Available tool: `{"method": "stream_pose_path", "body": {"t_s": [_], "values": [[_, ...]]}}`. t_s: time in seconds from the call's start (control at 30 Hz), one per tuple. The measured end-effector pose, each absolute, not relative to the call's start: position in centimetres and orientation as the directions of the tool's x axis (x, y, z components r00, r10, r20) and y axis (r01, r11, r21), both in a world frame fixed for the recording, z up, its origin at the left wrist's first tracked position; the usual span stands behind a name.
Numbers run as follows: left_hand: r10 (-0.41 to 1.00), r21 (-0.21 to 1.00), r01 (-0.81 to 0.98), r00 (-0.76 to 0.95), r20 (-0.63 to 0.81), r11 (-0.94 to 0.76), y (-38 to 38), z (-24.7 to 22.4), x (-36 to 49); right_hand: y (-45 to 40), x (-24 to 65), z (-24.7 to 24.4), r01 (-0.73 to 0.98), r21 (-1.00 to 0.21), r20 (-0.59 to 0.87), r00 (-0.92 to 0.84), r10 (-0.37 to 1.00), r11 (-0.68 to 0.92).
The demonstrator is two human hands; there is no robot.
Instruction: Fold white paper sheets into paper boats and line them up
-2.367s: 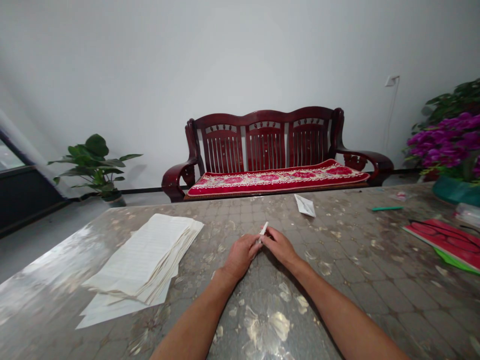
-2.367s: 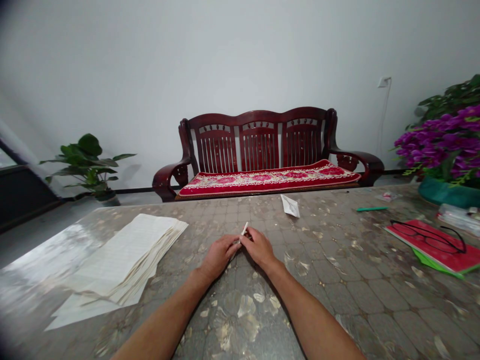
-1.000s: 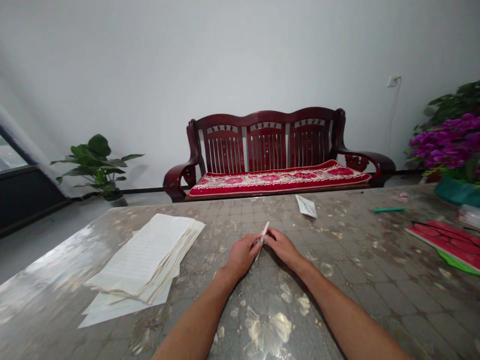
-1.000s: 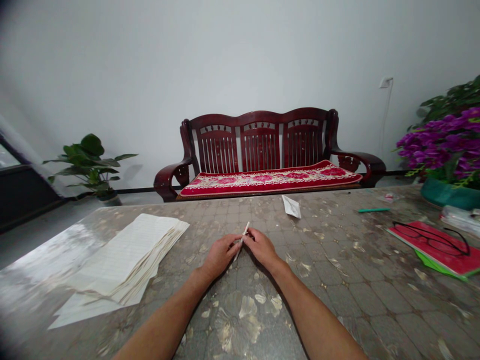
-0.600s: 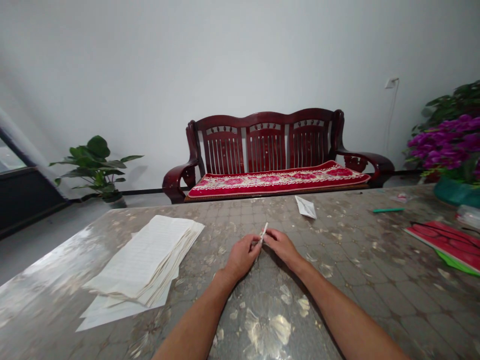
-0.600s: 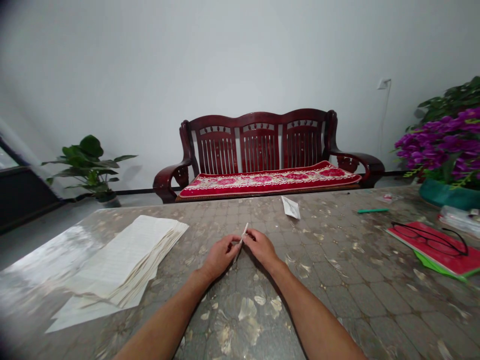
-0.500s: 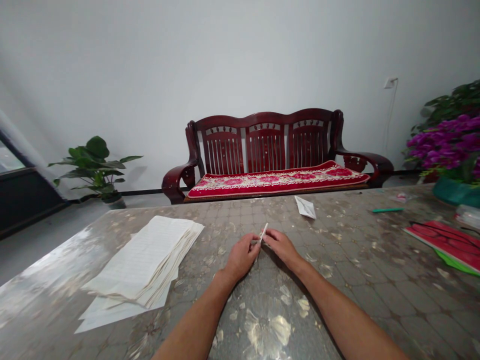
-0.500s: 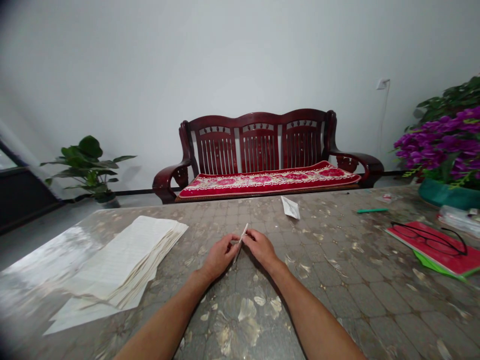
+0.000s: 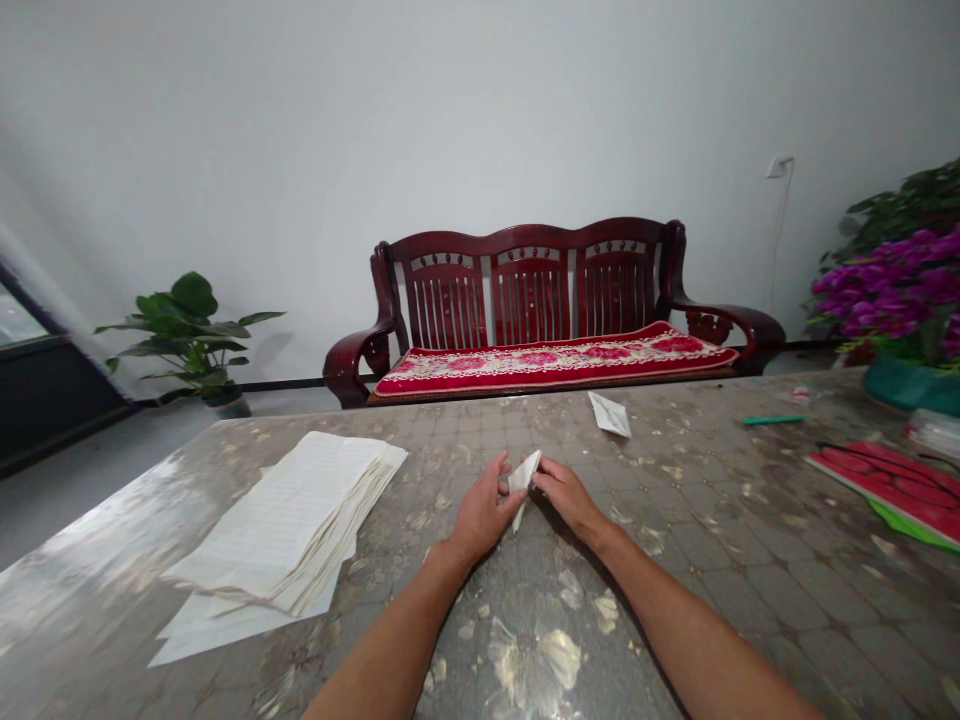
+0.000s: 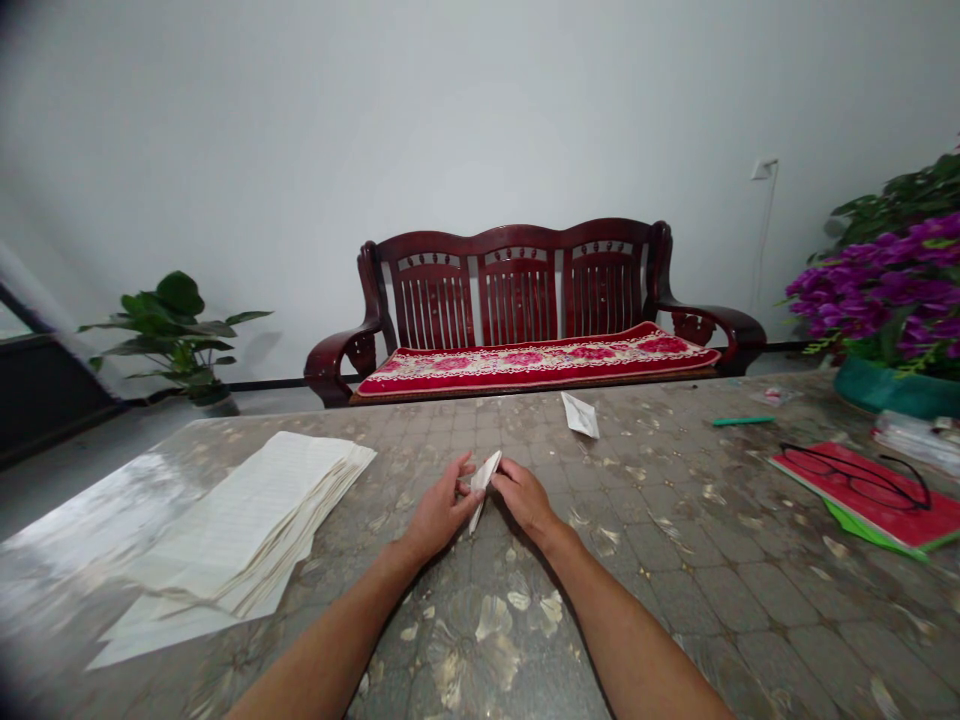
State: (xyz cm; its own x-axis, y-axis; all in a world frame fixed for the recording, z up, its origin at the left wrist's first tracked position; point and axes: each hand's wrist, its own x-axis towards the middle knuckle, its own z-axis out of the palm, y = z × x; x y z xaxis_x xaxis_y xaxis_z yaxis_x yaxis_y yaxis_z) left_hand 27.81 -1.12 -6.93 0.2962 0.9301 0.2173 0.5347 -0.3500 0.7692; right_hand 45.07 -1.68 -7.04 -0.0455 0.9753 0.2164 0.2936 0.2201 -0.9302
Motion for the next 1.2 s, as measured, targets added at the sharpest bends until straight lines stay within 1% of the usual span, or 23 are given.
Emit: {"method": "stream_pose_path", "body": {"t_s": [0.13, 0.27, 0.4, 0.5, 0.6, 0.63, 0.7, 0.8, 0.97, 1.07, 1.2], "values": [[0.946, 0.824, 0.492, 0.289, 0.149, -0.28, -0.92, -6.91, 27.85, -1.68, 45.12, -6.97, 0.213, -0.951, 0.212, -0.074, 0.974, 0.223], [0.944, 0.818, 0.497, 0.293, 0.155, -0.288, -1.01, -6.69, 27.95, -1.78, 44.89, -6.8, 0.148, -0.958, 0.24, -0.044, 0.97, 0.244], [0.937, 0.779, 0.53, 0.274, 0.215, -0.334, -1.18, -6.93, 28.08, -1.72, 44.57, -6.84, 0.129, -0.96, 0.254, 0.014, 0.967, 0.25], [0.915, 0.725, 0.559, 0.248, 0.317, -0.403, -1.42, -6.92, 28.13, -1.49, 44.47, -7.09, 0.14, -0.956, 0.271, 0.086, 0.959, 0.258], [0.894, 0.691, 0.574, 0.202, 0.401, -0.44, -1.67, -6.52, 28.14, -1.39, 44.52, -7.13, 0.191, -0.947, 0.29, 0.152, 0.945, 0.259], [0.9, 0.7, 0.574, 0.184, 0.396, -0.425, -1.7, -6.39, 28.14, -1.41, 44.55, -7.06, 0.203, -0.945, 0.291, 0.163, 0.943, 0.256], [0.93, 0.748, 0.556, 0.16, 0.33, -0.361, -1.63, -6.26, 28.11, -1.47, 44.6, -6.87, 0.208, -0.945, 0.288, 0.163, 0.944, 0.252], [0.964, 0.841, 0.471, 0.157, 0.217, -0.266, -1.33, -6.47, 28.06, -1.52, 44.6, -6.65, 0.2, -0.949, 0.279, 0.162, 0.947, 0.245], [0.975, 0.956, 0.23, 0.166, 0.147, -0.184, -1.27, -6.79, 28.22, -1.44, 44.42, -6.64, 0.205, -0.948, 0.286, 0.217, 0.933, 0.243], [0.979, 0.988, 0.105, 0.179, 0.094, -0.114, -1.45, -6.71, 28.4, -1.4, 44.32, -6.67, 0.203, -0.946, 0.3, 0.249, 0.921, 0.253], [0.983, 0.999, -0.02, 0.179, 0.051, -0.048, -1.37, -6.75, 28.46, -1.29, 44.18, -6.75, 0.178, -0.95, 0.295, 0.244, 0.924, 0.257]]}}
